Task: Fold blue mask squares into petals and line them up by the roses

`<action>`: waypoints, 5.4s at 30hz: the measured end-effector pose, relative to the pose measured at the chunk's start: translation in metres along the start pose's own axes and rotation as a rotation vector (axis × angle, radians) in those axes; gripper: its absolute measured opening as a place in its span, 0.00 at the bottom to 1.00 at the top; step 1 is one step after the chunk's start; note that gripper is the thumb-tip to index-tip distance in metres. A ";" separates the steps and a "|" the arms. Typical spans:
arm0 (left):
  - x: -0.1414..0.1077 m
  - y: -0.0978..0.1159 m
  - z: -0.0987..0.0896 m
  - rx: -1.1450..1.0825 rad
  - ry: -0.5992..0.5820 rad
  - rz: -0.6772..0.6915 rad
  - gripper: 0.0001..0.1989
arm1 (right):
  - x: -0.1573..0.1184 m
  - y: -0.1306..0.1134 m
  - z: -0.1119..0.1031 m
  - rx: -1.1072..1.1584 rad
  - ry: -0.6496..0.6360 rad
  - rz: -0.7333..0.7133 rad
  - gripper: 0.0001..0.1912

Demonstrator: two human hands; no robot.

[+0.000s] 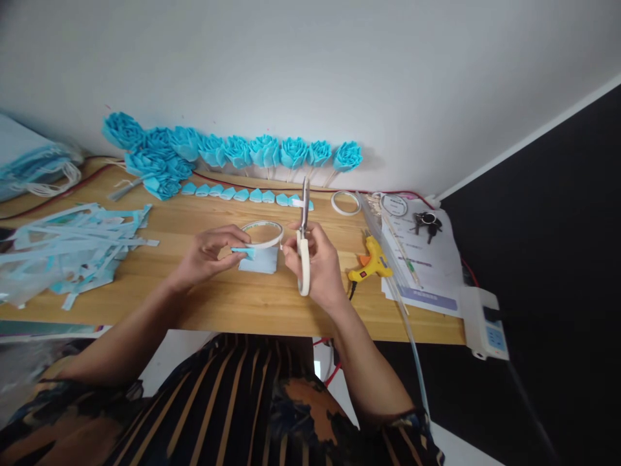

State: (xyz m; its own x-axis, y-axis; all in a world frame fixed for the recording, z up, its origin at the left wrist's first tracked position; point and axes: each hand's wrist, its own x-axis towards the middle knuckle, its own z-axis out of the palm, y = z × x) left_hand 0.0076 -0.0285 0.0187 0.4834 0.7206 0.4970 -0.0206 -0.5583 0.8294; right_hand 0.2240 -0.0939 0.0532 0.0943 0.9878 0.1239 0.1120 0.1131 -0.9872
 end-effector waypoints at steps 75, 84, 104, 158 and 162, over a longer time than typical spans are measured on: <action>-0.008 -0.011 -0.006 -0.370 0.151 -0.117 0.06 | -0.019 0.011 0.030 1.072 -0.615 0.395 0.26; -0.009 -0.012 -0.005 -0.381 0.145 -0.117 0.05 | -0.021 0.011 0.028 1.068 -0.539 0.491 0.24; -0.001 -0.020 -0.002 -0.243 0.256 -0.197 0.13 | -0.057 0.001 -0.022 0.613 -0.244 0.304 0.28; 0.000 -0.024 -0.004 -0.376 0.075 -0.588 0.13 | -0.020 0.063 -0.007 -0.973 0.096 -0.189 0.08; 0.000 -0.023 -0.004 -0.364 0.075 -0.587 0.12 | -0.020 0.063 -0.002 -0.991 0.113 -0.158 0.07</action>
State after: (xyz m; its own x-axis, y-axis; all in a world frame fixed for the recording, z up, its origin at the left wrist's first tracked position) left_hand 0.0049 -0.0144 0.0008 0.4430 0.8948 -0.0549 -0.0722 0.0966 0.9927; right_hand 0.2310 -0.1072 -0.0111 0.0946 0.9475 0.3056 0.8978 0.0514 -0.4374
